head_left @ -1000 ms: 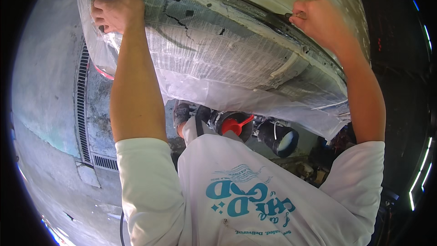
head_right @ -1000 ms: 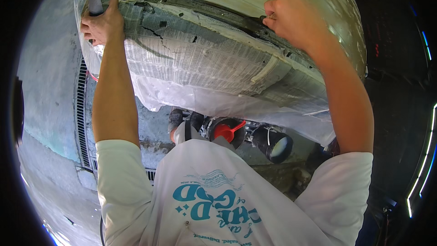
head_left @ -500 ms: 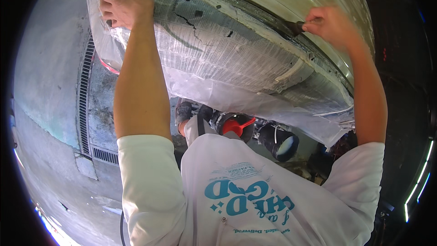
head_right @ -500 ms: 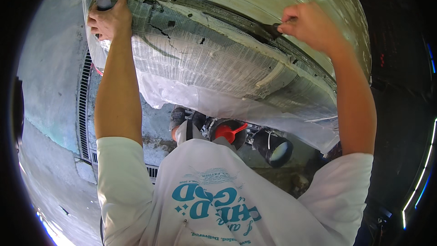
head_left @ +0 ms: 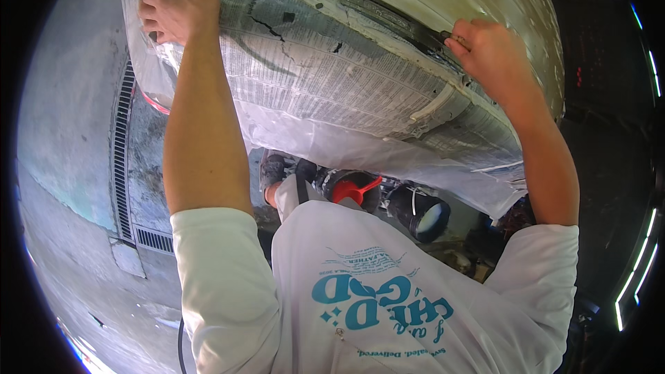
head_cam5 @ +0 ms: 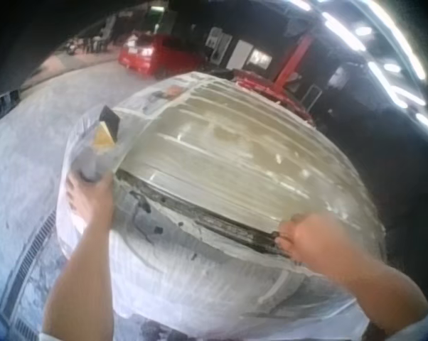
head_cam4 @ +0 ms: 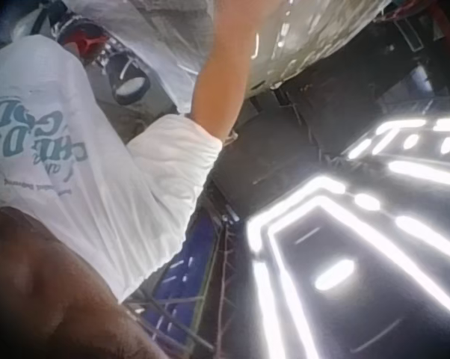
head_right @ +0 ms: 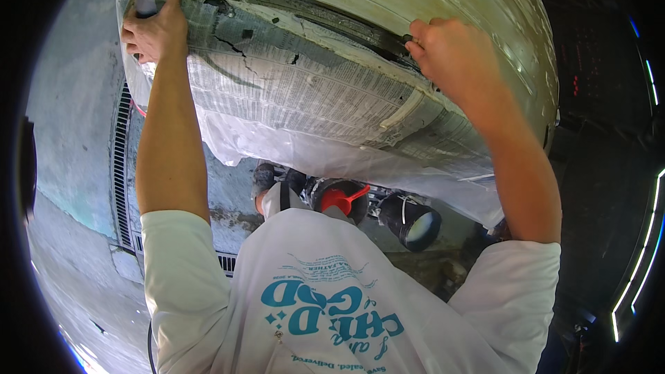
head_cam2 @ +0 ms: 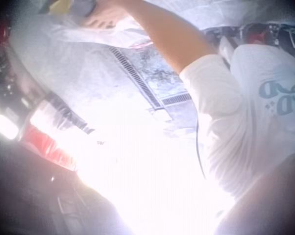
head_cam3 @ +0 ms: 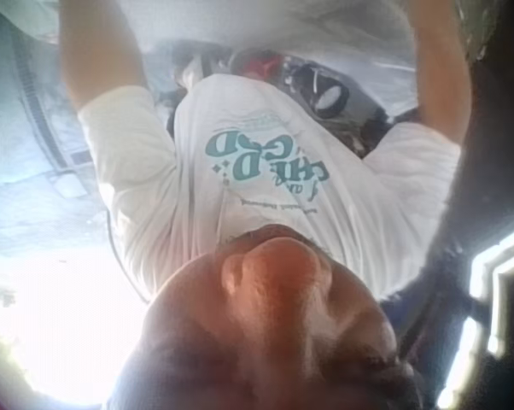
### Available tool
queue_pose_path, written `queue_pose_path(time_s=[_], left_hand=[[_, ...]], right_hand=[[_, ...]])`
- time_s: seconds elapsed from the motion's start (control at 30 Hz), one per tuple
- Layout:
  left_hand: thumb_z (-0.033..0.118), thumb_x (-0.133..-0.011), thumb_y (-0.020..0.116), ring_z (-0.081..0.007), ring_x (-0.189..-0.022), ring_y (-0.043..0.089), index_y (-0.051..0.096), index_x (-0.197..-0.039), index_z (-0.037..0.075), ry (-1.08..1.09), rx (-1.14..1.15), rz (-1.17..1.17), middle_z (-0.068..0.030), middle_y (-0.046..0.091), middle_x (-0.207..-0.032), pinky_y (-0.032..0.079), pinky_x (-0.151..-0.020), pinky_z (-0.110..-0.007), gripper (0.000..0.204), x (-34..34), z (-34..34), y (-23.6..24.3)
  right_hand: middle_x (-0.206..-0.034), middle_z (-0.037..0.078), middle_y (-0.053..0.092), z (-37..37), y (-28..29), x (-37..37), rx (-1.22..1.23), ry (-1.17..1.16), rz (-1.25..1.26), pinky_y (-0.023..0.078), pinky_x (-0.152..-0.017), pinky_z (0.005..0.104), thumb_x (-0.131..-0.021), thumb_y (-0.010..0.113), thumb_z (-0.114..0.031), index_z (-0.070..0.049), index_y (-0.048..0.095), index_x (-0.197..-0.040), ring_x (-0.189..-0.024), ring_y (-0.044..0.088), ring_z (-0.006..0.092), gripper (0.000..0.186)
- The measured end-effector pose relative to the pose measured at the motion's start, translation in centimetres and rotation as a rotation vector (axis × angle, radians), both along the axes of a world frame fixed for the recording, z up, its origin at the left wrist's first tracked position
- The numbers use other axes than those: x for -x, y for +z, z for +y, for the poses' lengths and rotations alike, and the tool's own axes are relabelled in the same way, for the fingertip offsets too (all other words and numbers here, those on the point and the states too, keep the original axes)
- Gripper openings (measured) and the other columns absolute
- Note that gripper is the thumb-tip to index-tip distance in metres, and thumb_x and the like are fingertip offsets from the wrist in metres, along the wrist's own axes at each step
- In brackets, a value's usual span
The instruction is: The person applies body filler to the front edge of a car hood using a putty knife and a sanding block. They spread the filler along the seam and smooth it with the sanding block.
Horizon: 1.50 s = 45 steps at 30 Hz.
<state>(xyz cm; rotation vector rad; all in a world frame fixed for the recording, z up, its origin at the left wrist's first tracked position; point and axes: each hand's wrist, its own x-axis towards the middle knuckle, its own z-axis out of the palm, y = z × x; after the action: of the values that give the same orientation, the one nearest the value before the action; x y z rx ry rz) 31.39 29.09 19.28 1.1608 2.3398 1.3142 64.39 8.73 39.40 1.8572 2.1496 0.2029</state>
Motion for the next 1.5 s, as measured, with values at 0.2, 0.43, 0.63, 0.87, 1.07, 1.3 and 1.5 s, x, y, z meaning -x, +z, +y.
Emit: queue_pose_path(time_s=[0.2, 0.43, 0.63, 0.87, 1.07, 1.3, 1.5], left_hand=[[0.052, -0.065, 0.085, -0.0420, -0.142, 0.034, 0.049, -0.140, 0.002, -0.015, -0.002, -0.009, -0.0187, 0.040, -0.150, 0.030, -0.114, -0.064, 0.098, -1.5, 0.0, 0.0], [0.056, -0.063, 0.085, -0.0409, -0.143, 0.035, 0.051, -0.144, 0.008, 0.001, -0.007, -0.017, -0.0159, 0.040, -0.150, 0.030, -0.114, -0.063, 0.100, -0.8, -0.2, 0.3], [0.055, -0.064, 0.085, -0.0408, -0.143, 0.035, 0.050, -0.145, 0.008, -0.020, -0.005, -0.010, -0.0160, 0.040, -0.151, 0.030, -0.115, -0.064, 0.100, -0.7, -0.5, 0.9], [0.051, -0.066, 0.083, -0.0419, -0.142, 0.034, 0.049, -0.142, 0.004, 0.000, -0.004, -0.020, -0.0179, 0.041, -0.149, 0.029, -0.115, -0.063, 0.095, -0.8, -0.4, 0.9], [0.052, -0.062, 0.086, -0.0406, -0.141, 0.035, 0.052, -0.142, 0.006, 0.001, -0.028, -0.024, -0.0154, 0.041, -0.150, 0.028, -0.116, -0.062, 0.098, -0.7, -0.3, 0.2], [0.046, -0.066, 0.084, -0.0417, -0.142, 0.033, 0.047, -0.141, 0.003, -0.051, -0.012, -0.041, -0.0186, 0.039, -0.151, 0.029, -0.115, -0.061, 0.094, -1.6, -1.1, 1.7], [0.052, -0.064, 0.084, -0.0405, -0.141, 0.035, 0.051, -0.144, 0.008, 0.023, -0.005, -0.019, -0.0150, 0.041, -0.152, 0.029, -0.116, -0.060, 0.097, -0.7, -0.6, 0.2]], right_hand=[[-0.079, 0.017, 0.071, 6.3, 2.4, -3.2, 0.404, -0.242, 0.270, 0.051, -0.067, 0.0430, -0.088, 0.081, -0.025, -0.004, 0.074, -0.090, -0.069, 0.066, 0.0308, 0.022], [-0.079, 0.012, 0.073, 4.0, 1.8, -2.0, 0.193, -0.158, 0.180, 0.052, -0.067, 0.0427, -0.088, 0.081, -0.028, -0.005, 0.074, -0.089, -0.068, 0.066, 0.0307, 0.025], [-0.080, 0.014, 0.073, 2.1, -0.2, -0.6, 0.062, -0.010, 0.026, 0.054, -0.067, 0.0424, -0.088, 0.080, -0.030, -0.005, 0.075, -0.089, -0.071, 0.069, 0.0322, 0.026], [-0.079, 0.017, 0.072, 6.4, 1.8, -3.1, 0.302, -0.231, 0.349, 0.054, -0.069, 0.0417, -0.087, 0.081, -0.026, -0.004, 0.075, -0.090, -0.073, 0.069, 0.0327, 0.023], [-0.083, 0.017, 0.074, 2.3, 0.3, 1.5, 0.045, -0.096, 0.049, 0.056, -0.073, 0.0454, -0.089, 0.080, -0.027, -0.005, 0.074, -0.088, -0.079, 0.071, 0.0343, 0.022], [-0.079, 0.015, 0.073, 8.9, 0.6, -5.5, 0.521, -0.273, 0.522, 0.055, -0.073, 0.0405, -0.088, 0.081, -0.025, -0.003, 0.074, -0.088, -0.077, 0.071, 0.0316, 0.023], [-0.080, 0.017, 0.073, 2.3, 2.7, -3.7, 0.180, -0.262, 0.362, 0.054, -0.072, 0.0410, -0.087, 0.082, -0.024, -0.006, 0.075, -0.092, -0.074, 0.069, 0.0327, 0.020]])
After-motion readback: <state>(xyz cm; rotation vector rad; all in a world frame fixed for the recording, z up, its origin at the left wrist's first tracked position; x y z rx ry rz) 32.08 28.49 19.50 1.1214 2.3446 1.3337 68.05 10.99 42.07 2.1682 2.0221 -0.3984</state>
